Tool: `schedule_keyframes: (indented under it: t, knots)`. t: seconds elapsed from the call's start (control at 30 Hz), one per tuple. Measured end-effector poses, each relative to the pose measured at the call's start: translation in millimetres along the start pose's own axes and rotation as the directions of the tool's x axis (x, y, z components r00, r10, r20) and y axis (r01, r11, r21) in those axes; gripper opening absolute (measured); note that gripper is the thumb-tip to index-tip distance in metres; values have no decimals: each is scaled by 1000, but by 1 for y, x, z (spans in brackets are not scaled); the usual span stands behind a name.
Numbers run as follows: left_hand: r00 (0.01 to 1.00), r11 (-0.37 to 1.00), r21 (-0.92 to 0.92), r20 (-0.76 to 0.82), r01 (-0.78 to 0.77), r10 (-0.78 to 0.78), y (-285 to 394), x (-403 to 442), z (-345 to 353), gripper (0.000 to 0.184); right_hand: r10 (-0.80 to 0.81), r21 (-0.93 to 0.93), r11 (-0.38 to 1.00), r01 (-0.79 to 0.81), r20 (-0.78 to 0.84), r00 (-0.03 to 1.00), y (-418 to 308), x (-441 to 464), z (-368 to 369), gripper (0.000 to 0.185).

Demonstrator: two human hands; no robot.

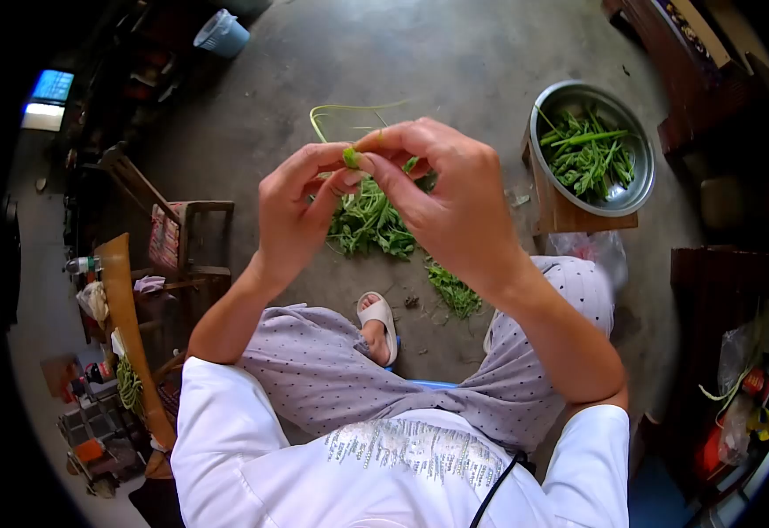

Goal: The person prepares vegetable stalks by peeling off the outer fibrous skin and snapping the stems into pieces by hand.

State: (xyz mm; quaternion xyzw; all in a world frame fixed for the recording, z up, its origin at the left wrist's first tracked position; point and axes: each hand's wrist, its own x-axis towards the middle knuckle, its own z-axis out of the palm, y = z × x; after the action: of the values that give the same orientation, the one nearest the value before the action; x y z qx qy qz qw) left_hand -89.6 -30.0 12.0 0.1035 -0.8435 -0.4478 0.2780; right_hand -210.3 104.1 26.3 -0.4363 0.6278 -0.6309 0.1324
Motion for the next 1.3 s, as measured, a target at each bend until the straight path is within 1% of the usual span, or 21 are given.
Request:
schedule_keyframes:
  t: [0.03,0.07,0.1,0.17,0.23,0.27,0.33,0.43,0.5,0.57,0.6,0.67,0.7,0.77,0.87,1.0,1.1,1.2,1.23,1.27,1.3]
  knots:
    - [995,990,118,-56,-71,78,8,-4,-3,19,-31,3,1000,31,5,1000,-10,-4,2,12]
    - [984,976,169,-94,-136,153,16,-7,-5,22,-7,53,999,7,-5,1000,-17,-9,3,12]
    - [979,971,184,-108,-150,172,22,-10,-8,22,20,101,995,-19,-14,1000,-22,-11,5,12]
    - [943,907,349,-140,-237,300,34,-17,-13,23,-62,129,989,66,-32,998,-26,-15,10,12]
    - [924,887,385,-174,-255,341,39,-23,-16,26,64,249,966,-70,31,997,-33,-20,10,13]
    - [915,875,408,-184,-260,358,42,-27,-17,27,44,241,969,-51,33,998,-36,-22,11,13]
    - [903,852,452,-194,-265,384,47,-32,-19,32,77,281,955,-94,69,995,-41,-26,12,15]
    - [893,832,486,-198,-268,404,47,-39,-22,29,82,232,967,-107,113,990,-45,-29,12,15]
    - [884,832,486,-218,-268,413,44,-43,-23,29,96,212,970,-122,127,987,-52,-31,15,14]
    - [874,828,489,-233,-273,426,40,-45,-24,32,104,112,987,-116,112,988,-52,-30,19,13]
    - [874,832,486,-242,-267,422,40,-46,-24,33,102,107,988,-114,114,988,-53,-30,20,13]
    - [870,827,496,-246,-267,428,37,-46,-26,33,-65,-47,997,68,63,996,-55,-28,23,12]
    - [868,820,507,-244,-266,432,35,-46,-27,33,-64,-53,996,68,69,996,-59,-26,24,12]
    - [872,817,511,-235,-266,430,33,-47,-30,34,-235,-205,949,241,56,971,-65,-25,24,12]
    - [882,805,532,-204,-264,424,32,-48,-33,36,-259,-273,921,277,101,961,-62,-25,26,11]
    - [893,787,547,-146,-285,425,30,-49,-38,41,-236,-285,921,266,137,962,-57,-21,26,10]
    - [901,798,533,-139,-282,411,28,-50,-39,40,-182,-281,933,226,174,968,-57,-19,26,10]
    - [896,817,483,-133,-315,424,22,-50,-39,36,-116,-205,966,158,201,973,-55,-17,26,12]
    - [897,817,483,-130,-315,423,19,-50,-37,36,-30,-123,991,57,208,978,-52,-18,27,13]
    - [894,851,421,-172,-314,415,15,-50,-33,36,55,-40,998,-47,221,974,-48,-18,28,13]
    - [890,880,356,-212,-314,404,14,-50,-31,36,55,-36,998,-49,218,974,-44,-19,30,13]
